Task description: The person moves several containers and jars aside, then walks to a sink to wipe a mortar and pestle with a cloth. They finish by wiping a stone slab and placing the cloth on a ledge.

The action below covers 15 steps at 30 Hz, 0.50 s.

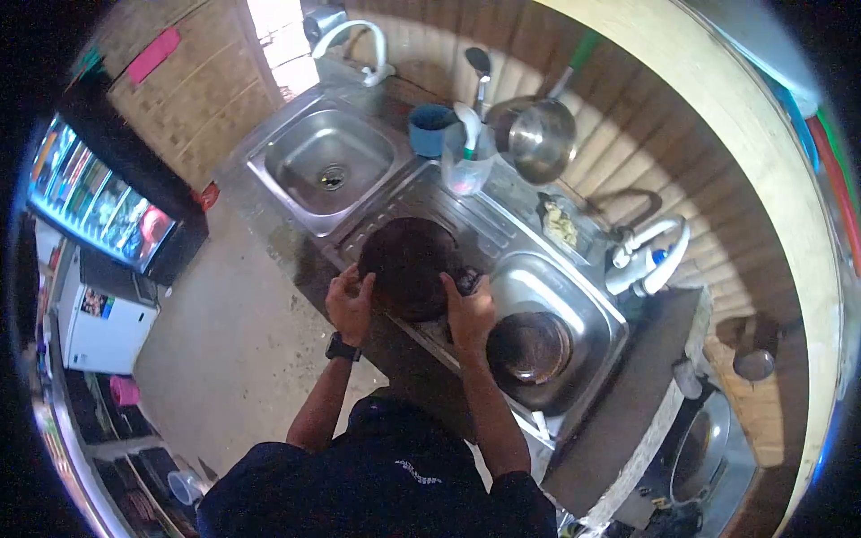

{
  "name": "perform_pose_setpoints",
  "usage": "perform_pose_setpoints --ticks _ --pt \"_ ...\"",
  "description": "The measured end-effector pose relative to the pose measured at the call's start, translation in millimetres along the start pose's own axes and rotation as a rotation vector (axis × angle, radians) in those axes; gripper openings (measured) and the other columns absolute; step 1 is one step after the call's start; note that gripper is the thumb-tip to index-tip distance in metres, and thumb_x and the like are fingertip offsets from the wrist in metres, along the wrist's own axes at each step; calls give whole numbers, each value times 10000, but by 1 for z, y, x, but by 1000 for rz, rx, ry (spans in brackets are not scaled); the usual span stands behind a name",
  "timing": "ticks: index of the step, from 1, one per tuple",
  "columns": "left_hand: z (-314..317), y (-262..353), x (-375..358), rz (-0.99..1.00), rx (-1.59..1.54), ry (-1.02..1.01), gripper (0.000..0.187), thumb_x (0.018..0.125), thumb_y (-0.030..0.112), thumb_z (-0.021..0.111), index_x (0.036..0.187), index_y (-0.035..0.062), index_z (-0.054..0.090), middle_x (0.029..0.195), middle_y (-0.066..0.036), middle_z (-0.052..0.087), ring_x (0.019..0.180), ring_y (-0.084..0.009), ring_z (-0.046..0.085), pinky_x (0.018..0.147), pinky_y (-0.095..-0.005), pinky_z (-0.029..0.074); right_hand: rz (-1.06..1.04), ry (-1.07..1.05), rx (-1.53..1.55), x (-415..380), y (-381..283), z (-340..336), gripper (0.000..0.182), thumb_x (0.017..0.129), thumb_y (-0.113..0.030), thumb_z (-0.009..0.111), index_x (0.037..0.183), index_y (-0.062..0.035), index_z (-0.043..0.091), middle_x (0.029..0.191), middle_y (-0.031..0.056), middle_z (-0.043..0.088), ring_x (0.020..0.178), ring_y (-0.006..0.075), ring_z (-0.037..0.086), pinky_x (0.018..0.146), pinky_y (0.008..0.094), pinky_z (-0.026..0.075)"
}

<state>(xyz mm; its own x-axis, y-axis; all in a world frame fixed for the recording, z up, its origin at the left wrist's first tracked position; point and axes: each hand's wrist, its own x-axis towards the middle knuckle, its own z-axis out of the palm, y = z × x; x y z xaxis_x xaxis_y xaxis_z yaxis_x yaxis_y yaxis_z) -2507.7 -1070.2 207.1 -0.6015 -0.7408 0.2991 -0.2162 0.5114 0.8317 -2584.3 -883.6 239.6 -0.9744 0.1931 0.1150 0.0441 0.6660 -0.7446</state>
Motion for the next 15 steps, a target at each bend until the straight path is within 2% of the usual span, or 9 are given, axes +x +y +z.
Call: perform_pose_setpoints --ticks 2,3,4,6,7,9,12,14,15 --pt "2 4 4 89 56 37 387 836 305 759 1146 87 681 880 -75 614 751 -209 593 688 -356 489 -23 48 291 2 14 -2 531 730 -430 842 947 14 647 768 103 657 710 217 614 705 382 498" --pt "-3 10 5 167 93 74 376 841 304 756 1138 86 683 876 -76 613 741 -206 586 680 -355 487 13 67 354 6 38 9 421 768 -354 826 904 7 657 752 74 656 695 181 602 691 354 497" --pt "-5 23 4 249 123 107 365 846 303 753 1130 85 684 873 -78 611 731 -204 580 672 -354 484 -49 79 585 3 33 -6 318 798 -265 799 901 7 670 780 65 671 722 148 610 696 329 496" --pt "-10 63 -5 230 -28 -13 329 858 275 738 1122 86 685 874 -73 609 726 -197 567 668 -348 477 14 134 403 -1 76 -15 343 787 -250 788 979 12 677 841 136 704 794 221 676 747 373 523" --pt "-10 80 -11 211 -97 -76 311 864 261 731 1118 86 686 875 -71 608 724 -193 561 666 -345 473 81 122 395 -4 88 -31 322 779 -232 778 973 8 686 853 151 709 799 244 687 747 387 527" --pt "0 112 -33 186 -239 -463 265 895 227 696 1105 66 684 937 -72 640 813 -168 597 731 -317 487 212 80 393 -15 107 -64 284 765 -196 757 963 0 704 878 181 719 809 288 709 746 413 534" --pt "48 130 -78 151 -427 -1053 276 924 198 655 1150 39 659 1080 -91 668 980 -146 621 854 -297 492 303 261 117 -29 171 -92 303 727 -167 761 967 8 704 873 138 732 797 212 698 765 370 527" --pt "116 92 -113 152 -590 -1225 331 898 218 655 1190 62 648 1103 -173 674 985 -256 669 862 -341 518 530 234 68 -35 218 -106 339 698 -222 760 920 27 704 831 177 729 793 256 718 746 400 532" --pt "144 79 -123 148 -492 -1248 375 889 241 664 1213 54 635 1172 -187 647 1026 -282 654 887 -364 509 549 213 49 -39 224 -119 342 688 -256 749 861 36 702 768 174 717 750 276 717 703 411 532"
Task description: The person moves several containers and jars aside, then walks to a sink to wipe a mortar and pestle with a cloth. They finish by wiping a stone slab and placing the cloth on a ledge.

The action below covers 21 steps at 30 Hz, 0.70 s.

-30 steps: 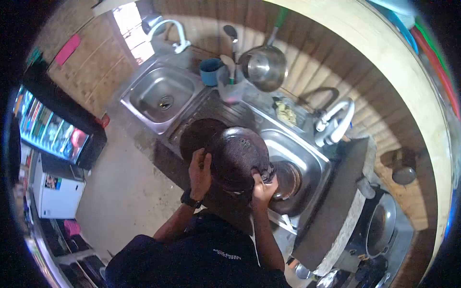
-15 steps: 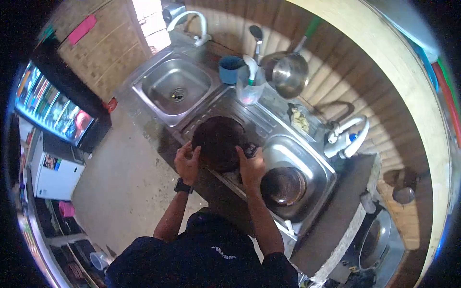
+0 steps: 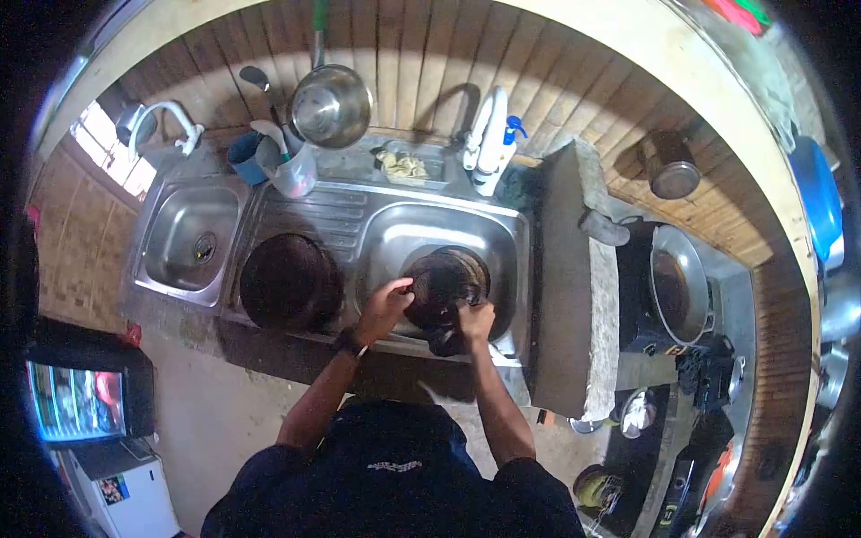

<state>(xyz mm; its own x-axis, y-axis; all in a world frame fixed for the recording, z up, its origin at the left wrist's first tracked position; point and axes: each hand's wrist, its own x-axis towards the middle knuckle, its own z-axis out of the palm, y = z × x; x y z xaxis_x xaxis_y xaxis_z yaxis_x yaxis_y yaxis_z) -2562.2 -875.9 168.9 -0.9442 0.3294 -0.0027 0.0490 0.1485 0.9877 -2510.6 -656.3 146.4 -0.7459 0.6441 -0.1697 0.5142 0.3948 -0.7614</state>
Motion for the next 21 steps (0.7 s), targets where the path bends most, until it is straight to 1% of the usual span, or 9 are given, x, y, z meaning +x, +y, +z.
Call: perform_pose_setpoints --ticks 4,7,10,13,15,17,19,20,21 --pt "49 -141 61 -80 451 280 527 851 305 700 1273 13 586 1265 -207 608 1117 -341 616 948 -423 484 52 -21 -72 30 75 16 342 692 -291 742 826 21 704 703 149 687 674 238 681 657 399 523" --pt "55 -157 74 -417 621 164 551 829 317 719 1256 -3 583 1219 -196 641 1114 -344 621 954 -433 487 79 -8 -61 47 106 40 362 693 -298 749 794 45 693 675 143 664 635 206 637 634 388 516" --pt "38 -180 79 -338 237 -99 549 813 327 739 1227 -1 589 1167 -179 670 1093 -333 633 942 -422 494 108 104 30 46 111 56 382 679 -281 763 729 85 665 638 140 633 610 185 610 580 371 493" --pt "46 -220 82 -319 150 55 523 787 336 772 1160 3 619 1146 -171 677 1074 -327 639 923 -416 496 161 91 -76 29 66 32 349 690 -255 757 738 77 663 641 140 635 594 188 605 569 362 488" --pt "40 -146 66 -226 52 58 467 857 355 714 1126 -17 629 1082 -159 685 1002 -262 648 874 -375 498 272 -37 -7 51 88 38 328 698 -247 746 747 66 662 650 117 636 599 190 600 582 360 495" --pt "37 -69 55 -176 -87 30 444 907 369 662 1106 -27 634 1049 -146 686 963 -229 644 848 -354 496 279 -16 359 57 109 48 302 687 -236 757 718 45 651 645 65 604 618 176 579 575 355 478" --pt "44 -54 49 -102 -119 115 424 983 369 559 1069 -38 645 943 -134 688 898 -192 633 806 -335 485 213 125 364 67 121 59 300 690 -238 765 722 38 653 692 54 616 672 173 585 592 354 475" --pt "45 -52 49 -56 -79 151 423 990 365 547 1064 -39 646 921 -140 687 891 -192 635 801 -336 484 260 70 155 72 107 49 367 740 -299 774 827 40 664 829 89 665 768 191 597 683 351 484" --pt "45 -49 48 -11 -38 186 422 998 362 536 1058 -40 648 898 -146 686 884 -192 637 796 -336 483 174 137 253 57 64 30 399 777 -337 747 879 38 660 906 100 667 819 200 595 731 355 476"
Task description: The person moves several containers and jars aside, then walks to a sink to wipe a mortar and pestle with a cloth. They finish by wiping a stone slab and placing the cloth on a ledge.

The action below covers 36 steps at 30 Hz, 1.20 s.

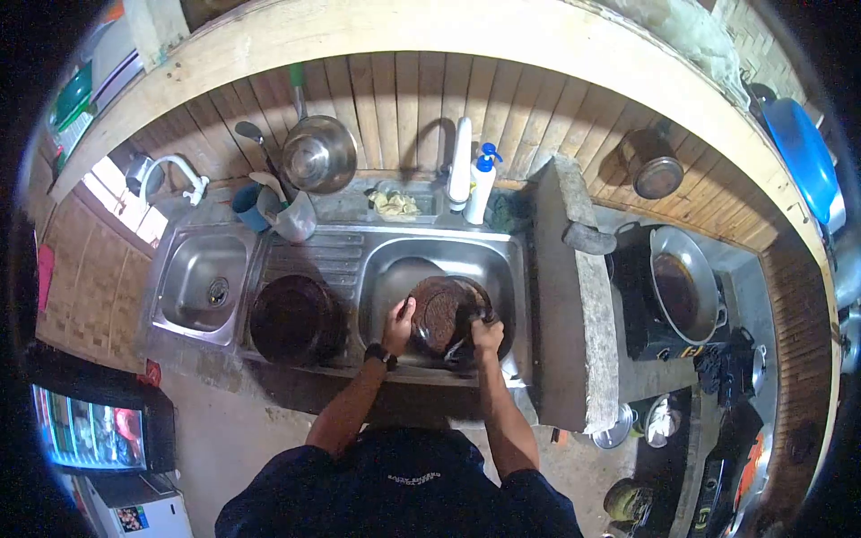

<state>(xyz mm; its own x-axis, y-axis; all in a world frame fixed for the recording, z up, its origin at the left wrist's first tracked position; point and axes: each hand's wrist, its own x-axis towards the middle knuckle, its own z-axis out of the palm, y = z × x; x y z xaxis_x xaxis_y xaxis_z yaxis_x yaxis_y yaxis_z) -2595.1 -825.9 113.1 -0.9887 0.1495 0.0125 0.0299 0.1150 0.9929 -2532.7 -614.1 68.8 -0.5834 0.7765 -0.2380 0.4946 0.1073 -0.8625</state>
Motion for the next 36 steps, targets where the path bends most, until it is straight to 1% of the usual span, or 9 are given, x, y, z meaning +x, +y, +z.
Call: perform_pose_setpoints --ticks 4,6,8,11,16,22,28,30,36 --pt "-9 64 -29 71 -58 145 447 1027 372 467 1006 -39 642 866 -220 658 797 -251 644 745 -365 474 -340 68 263 -65 -142 -21 471 972 -436 533 1099 10 614 1082 190 638 1043 336 590 960 401 410" --pt "-13 100 -42 46 121 141 524 1035 422 404 931 -31 646 806 -264 635 695 -368 610 667 -435 455 -544 -10 42 -81 -158 -3 391 1015 -322 456 1063 37 601 1044 216 599 947 364 549 864 460 418" --pt "-14 114 -41 -78 271 152 546 1033 433 407 862 -37 629 754 -246 620 622 -333 576 617 -448 433 -879 -15 -175 -128 -182 6 319 985 -258 485 1005 30 620 1038 207 599 893 353 545 813 480 418" --pt "-36 78 -27 135 -433 124 382 1026 361 500 808 64 601 725 9 576 643 -68 494 551 -299 406 -1183 -190 21 -169 -186 8 190 907 -144 575 962 2 683 983 187 628 857 326 574 754 444 439" --pt "-63 117 -43 -128 -510 379 502 988 481 541 647 118 474 637 77 409 619 -43 329 539 -277 293 -1506 -14 130 -179 -149 -15 295 737 -80 695 1028 -42 726 947 92 682 778 247 610 719 383 465" --pt "-73 171 -68 -100 -191 266 584 988 511 515 616 76 399 618 82 359 598 -53 284 501 -298 238 -957 -39 129 -131 -218 -42 208 832 23 565 1034 20 617 963 192 628 879 367 614 807 382 489" --pt "-65 149 -62 -163 -279 237 539 1010 476 481 712 38 581 646 36 524 567 -57 432 483 -265 346 -1290 -327 -43 -195 -240 -24 537 839 -63 617 1354 -27 470 1055 215 616 947 379 593 874 471 467" --pt "-72 126 -69 252 -806 -48 446 1021 439 462 1150 34 596 977 -47 650 796 -134 624 713 -282 529 -1362 -399 12 -214 -225 -22 434 849 -97 629 1272 -32 561 1094 195 637 1031 346 610 863 462 482" --pt "-94 147 -58 -342 -1063 230 521 999 461 510 1145 -31 602 1076 -63 666 900 -182 657 807 -352 547 -1752 43 134 -181 -140 -33 132 833 -60 623 950 -29 677 1229 185 625 1151 295 609 900 447 502"
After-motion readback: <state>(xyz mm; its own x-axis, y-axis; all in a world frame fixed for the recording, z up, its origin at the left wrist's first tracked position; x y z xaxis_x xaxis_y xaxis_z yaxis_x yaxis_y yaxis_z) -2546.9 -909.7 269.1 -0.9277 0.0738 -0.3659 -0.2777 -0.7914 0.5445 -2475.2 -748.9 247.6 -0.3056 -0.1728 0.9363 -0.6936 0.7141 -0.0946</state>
